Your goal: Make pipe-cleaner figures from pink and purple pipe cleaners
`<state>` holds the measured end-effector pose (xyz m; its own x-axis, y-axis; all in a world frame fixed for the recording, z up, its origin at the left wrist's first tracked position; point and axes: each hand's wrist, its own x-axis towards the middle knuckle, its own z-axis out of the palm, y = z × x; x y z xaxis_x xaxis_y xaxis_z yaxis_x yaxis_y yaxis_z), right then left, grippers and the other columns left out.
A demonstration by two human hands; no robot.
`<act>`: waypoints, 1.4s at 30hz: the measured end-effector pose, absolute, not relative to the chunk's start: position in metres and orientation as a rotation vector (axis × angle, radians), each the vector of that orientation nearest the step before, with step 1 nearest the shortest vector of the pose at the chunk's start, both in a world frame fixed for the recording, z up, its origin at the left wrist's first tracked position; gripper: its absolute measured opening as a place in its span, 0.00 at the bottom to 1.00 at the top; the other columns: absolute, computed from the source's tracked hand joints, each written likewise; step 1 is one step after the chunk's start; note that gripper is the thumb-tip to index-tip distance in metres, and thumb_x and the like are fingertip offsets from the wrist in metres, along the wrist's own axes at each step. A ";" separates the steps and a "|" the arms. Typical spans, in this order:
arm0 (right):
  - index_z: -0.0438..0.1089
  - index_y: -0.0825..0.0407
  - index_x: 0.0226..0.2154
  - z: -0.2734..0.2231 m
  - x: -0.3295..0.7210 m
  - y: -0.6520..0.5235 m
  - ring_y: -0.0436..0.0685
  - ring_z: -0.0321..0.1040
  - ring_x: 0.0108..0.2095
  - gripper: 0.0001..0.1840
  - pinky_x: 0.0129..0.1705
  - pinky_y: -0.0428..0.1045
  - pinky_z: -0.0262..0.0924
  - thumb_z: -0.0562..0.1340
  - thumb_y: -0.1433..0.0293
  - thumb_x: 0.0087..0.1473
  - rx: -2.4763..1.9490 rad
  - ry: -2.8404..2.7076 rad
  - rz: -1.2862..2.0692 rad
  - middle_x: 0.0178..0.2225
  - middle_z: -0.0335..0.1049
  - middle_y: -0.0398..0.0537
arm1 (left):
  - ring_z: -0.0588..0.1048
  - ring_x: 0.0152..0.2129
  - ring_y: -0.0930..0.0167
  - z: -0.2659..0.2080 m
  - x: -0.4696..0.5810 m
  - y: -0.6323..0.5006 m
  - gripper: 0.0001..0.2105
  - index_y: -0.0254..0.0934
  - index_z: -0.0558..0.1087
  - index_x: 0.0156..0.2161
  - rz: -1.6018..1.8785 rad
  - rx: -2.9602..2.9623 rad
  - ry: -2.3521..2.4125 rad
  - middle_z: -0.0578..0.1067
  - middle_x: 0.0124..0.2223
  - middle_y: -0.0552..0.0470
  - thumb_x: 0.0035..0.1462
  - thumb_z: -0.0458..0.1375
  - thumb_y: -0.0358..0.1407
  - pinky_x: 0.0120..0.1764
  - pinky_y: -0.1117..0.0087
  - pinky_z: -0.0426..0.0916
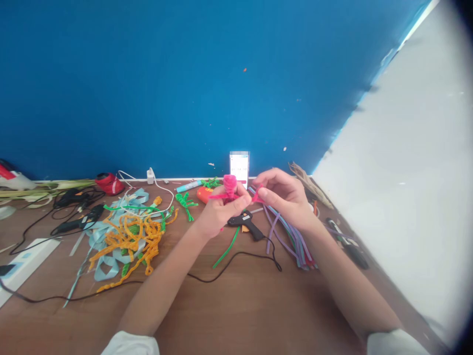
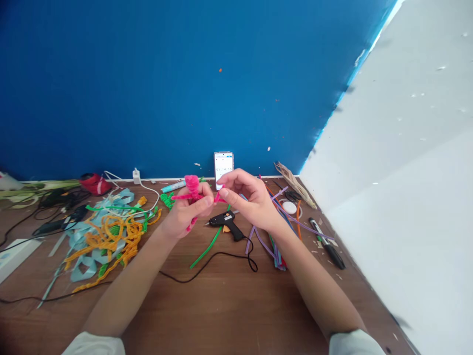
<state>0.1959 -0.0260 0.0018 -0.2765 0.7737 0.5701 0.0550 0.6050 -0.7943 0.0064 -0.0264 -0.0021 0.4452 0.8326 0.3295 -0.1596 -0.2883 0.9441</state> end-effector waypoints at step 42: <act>0.75 0.51 0.37 0.008 0.191 -0.026 0.49 0.59 0.27 0.07 0.29 0.47 0.54 0.61 0.66 0.61 -0.846 -1.764 0.680 0.30 0.67 0.43 | 0.63 0.20 0.76 -0.003 0.010 -0.028 0.08 0.37 0.70 0.29 1.540 1.825 1.056 0.67 0.23 0.57 0.60 0.59 0.36 0.25 0.72 0.57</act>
